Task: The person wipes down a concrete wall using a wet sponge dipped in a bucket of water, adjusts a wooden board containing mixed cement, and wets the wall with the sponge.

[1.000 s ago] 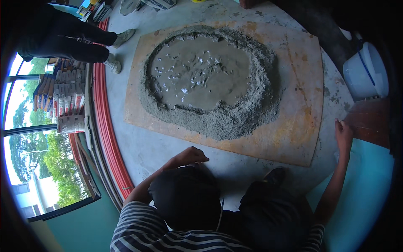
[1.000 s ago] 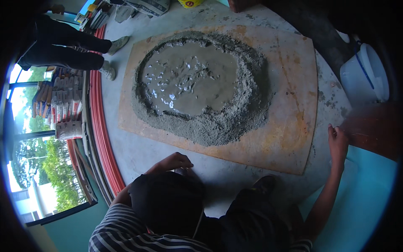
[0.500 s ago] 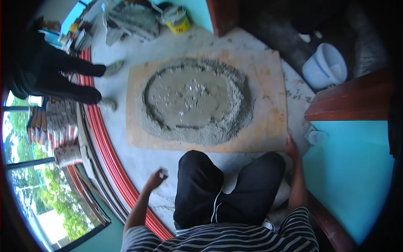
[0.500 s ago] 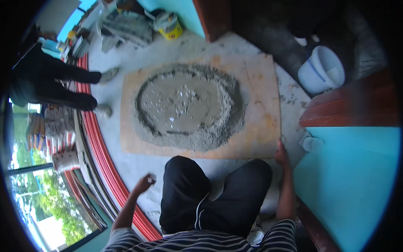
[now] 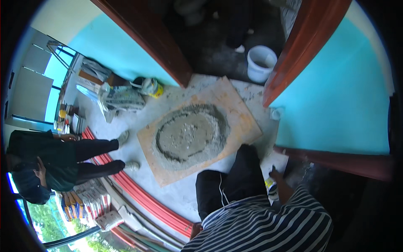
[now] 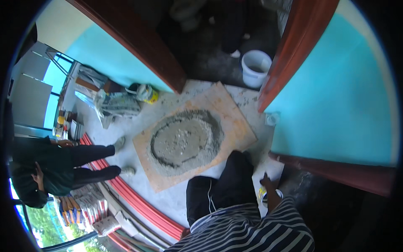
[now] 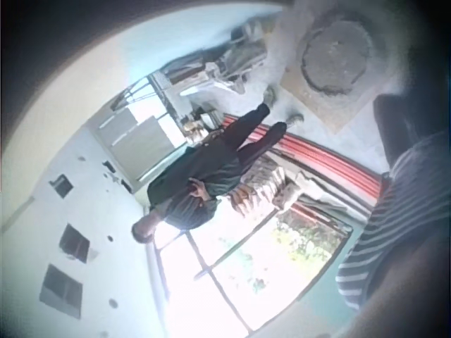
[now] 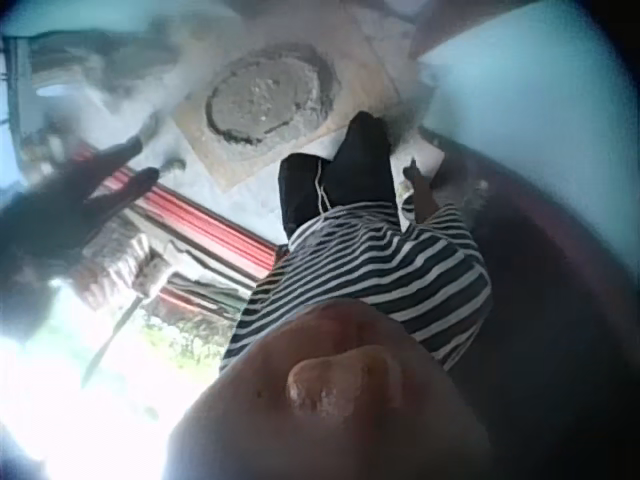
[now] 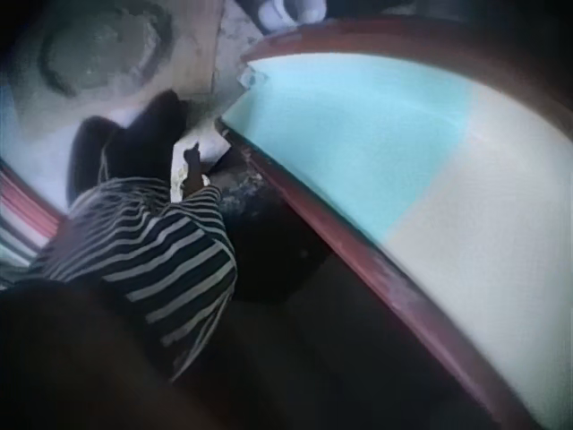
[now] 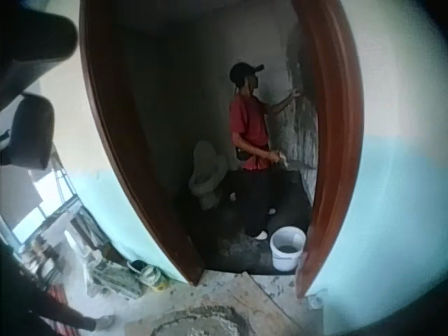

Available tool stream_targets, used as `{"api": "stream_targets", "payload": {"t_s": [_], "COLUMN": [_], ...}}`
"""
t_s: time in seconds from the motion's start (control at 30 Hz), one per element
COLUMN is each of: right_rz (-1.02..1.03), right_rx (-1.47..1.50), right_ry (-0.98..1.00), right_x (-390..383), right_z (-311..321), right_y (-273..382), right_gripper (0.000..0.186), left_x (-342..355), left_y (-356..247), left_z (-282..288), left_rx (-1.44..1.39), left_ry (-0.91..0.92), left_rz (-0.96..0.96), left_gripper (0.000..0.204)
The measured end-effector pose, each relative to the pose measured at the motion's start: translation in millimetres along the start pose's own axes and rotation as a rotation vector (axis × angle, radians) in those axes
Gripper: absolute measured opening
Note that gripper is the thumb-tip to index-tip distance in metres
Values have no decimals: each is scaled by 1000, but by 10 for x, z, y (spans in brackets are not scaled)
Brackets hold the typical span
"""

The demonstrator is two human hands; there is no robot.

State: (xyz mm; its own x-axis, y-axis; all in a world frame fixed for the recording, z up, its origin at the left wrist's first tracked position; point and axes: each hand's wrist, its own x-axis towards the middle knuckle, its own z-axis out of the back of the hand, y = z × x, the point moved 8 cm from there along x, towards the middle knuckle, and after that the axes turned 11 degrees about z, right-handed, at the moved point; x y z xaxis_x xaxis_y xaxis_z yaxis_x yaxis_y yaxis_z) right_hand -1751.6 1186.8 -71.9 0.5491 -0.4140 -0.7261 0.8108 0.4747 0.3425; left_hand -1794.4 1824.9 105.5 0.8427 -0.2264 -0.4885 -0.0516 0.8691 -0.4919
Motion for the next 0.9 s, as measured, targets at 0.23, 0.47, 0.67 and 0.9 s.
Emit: {"api": "stream_targets", "payload": {"t_s": [0.23,0.47,0.67,0.9], "right_rz": [726,553,944,-214], "right_rx": [-845,154,-22,449], "right_ry": [220,-314,-571,-53], "right_x": [-1181,-1734,-2609,-3624], "right_z": [748,2887,3137,2017], "right_y": [290,867,1267,728], "right_gripper": [25,17,21,47], "left_x": [10,703,904,457], "left_y": [-243,-1170,-1395,-572], "left_z": [741,1493,1588,1329], "left_rx": [-826,-1086,-1120,-1152], "left_ry": [154,176,217,246], "left_rz": [633,667,603,787], "left_gripper": [28,35,25,24]}}
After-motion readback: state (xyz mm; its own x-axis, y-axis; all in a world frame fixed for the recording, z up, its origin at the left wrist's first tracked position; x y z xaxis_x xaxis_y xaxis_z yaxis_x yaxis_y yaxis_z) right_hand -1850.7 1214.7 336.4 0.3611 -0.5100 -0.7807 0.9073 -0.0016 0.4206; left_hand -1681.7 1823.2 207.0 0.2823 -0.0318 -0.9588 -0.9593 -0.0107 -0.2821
